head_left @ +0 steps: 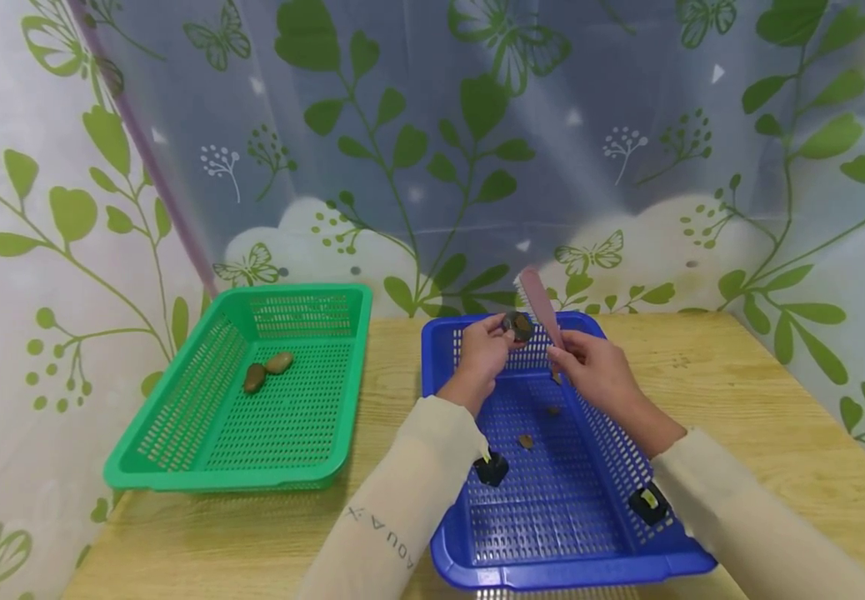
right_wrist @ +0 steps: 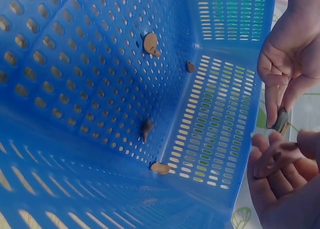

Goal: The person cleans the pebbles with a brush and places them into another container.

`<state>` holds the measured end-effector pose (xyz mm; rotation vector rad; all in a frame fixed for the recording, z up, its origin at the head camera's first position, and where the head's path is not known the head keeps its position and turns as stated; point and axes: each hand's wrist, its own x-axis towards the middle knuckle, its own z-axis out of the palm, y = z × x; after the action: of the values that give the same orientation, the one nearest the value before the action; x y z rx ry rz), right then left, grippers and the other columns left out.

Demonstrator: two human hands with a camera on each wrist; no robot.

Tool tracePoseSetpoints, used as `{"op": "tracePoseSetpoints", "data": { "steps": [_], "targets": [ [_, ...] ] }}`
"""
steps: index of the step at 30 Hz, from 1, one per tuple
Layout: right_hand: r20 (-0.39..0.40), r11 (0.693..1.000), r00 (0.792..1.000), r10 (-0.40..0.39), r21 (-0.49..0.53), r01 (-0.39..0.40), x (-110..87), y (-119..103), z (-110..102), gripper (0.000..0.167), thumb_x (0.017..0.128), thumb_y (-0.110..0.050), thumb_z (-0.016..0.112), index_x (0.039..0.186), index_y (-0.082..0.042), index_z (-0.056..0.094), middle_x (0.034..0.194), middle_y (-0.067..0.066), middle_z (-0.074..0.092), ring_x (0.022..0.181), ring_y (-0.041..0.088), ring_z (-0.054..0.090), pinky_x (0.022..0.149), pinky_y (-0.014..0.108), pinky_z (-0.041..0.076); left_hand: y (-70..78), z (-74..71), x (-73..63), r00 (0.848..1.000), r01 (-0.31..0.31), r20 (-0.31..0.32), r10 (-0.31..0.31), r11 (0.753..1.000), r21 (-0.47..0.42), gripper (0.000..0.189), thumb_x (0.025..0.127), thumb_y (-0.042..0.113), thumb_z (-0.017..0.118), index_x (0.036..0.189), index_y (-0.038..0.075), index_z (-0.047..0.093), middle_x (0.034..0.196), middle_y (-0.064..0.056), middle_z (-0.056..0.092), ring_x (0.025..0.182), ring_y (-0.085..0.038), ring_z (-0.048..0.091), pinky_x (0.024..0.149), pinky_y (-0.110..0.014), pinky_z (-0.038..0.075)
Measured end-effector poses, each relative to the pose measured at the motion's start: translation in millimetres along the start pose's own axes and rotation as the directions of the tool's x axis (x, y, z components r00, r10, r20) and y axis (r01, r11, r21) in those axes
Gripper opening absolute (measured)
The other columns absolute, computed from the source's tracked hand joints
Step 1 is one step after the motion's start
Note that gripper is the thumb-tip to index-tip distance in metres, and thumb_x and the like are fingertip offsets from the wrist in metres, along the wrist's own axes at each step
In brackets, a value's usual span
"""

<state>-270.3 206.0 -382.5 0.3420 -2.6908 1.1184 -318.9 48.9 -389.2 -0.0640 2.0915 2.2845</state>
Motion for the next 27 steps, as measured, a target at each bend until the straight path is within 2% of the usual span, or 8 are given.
{"op": "tracePoseSetpoints", "data": {
  "steps": [6, 9, 12, 15, 21, 27],
  "targets": [
    [0.106, 0.999, 0.994, -0.031, -0.02, 0.033, -0.8, 2.1, 2.8, 0.034, 0.1, -0.017, 0.056, 0.125, 0.006, 0.059, 0.101, 0.02, 0.071, 0.086, 0.029, 0.07, 0.062, 0.032, 0.052, -2.0, -1.1, -0.9, 1.0, -0.022, 0.016, 0.022, 1.0, 0.014, 0.036, 0.098, -0.002, 0.05, 0.133, -0.002, 0.055, 0.118, -0.017, 0.067, 0.097, -0.026, 0.069, 0.094, -0.033, 0.05],
    [0.153, 0.998, 0.987, -0.042, -0.036, 0.048, -0.1, 3.8, 3.3, 0.026, 0.1, -0.017, 0.056, 0.115, 0.003, 0.064, 0.093, 0.015, 0.071, 0.076, 0.024, 0.067, 0.059, 0.031, 0.048, -2.0, -1.1, -1.8, 1.0, -0.03, -0.008, 0.03, 0.998, 0.061, 0.035, 0.096, -0.005, 0.051, 0.129, 0.0, 0.059, 0.113, -0.014, 0.069, 0.099, -0.023, 0.067, 0.094, -0.034, 0.05],
    [0.197, 0.997, 0.98, -0.037, -0.055, 0.049, 1.3, 4.6, 2.3, 0.02, 0.1, -0.018, 0.056, 0.105, -0.001, 0.065, 0.082, 0.008, 0.069, 0.063, 0.019, 0.056, 0.054, 0.031, 0.042, -0.1, -0.6, -3.0, 0.998, -0.028, -0.045, 0.033, 0.995, 0.094, 0.036, 0.093, -0.007, 0.052, 0.125, 0.003, 0.064, 0.112, -0.01, 0.07, 0.102, -0.021, 0.065, 0.093, -0.035, 0.049],
    [0.222, 0.997, 0.974, -0.03, -0.067, 0.046, 2.4, 4.0, -0.4, 0.019, 0.1, -0.017, 0.055, 0.104, -0.001, 0.065, 0.079, 0.005, 0.067, 0.061, 0.016, 0.054, 0.054, 0.031, 0.043, 2.6, 0.2, -4.0, 0.997, -0.039, -0.067, 0.044, 0.996, 0.081, 0.036, 0.093, -0.006, 0.051, 0.125, 0.004, 0.064, 0.115, -0.011, 0.069, 0.106, -0.022, 0.063, 0.092, -0.035, 0.05],
    [0.211, 0.993, 0.977, -0.005, -0.115, 0.03, 3.7, 1.8, -1.9, 0.017, 0.1, -0.017, 0.056, 0.101, -0.002, 0.065, 0.081, 0.007, 0.069, 0.068, 0.017, 0.059, 0.059, 0.032, 0.046, 4.4, 0.2, -3.2, 0.994, -0.066, -0.087, 0.069, 0.997, 0.039, 0.035, 0.095, -0.004, 0.053, 0.129, 0.001, 0.061, 0.12, -0.015, 0.066, 0.11, -0.024, 0.063, 0.091, -0.033, 0.051],
    [0.143, 0.993, 0.987, 0.071, -0.105, -0.056, 1.5, 2.0, -1.1, 0.027, 0.101, -0.016, 0.053, 0.115, 0.006, 0.062, 0.092, 0.016, 0.073, 0.081, 0.027, 0.07, 0.066, 0.038, 0.055, 2.0, -0.7, -1.4, 0.996, -0.044, -0.076, 0.04, 0.998, -0.049, 0.036, 0.097, -0.005, 0.049, 0.133, -0.004, 0.055, 0.12, -0.021, 0.065, 0.097, -0.028, 0.069, 0.085, -0.03, 0.054]
  ]
}}
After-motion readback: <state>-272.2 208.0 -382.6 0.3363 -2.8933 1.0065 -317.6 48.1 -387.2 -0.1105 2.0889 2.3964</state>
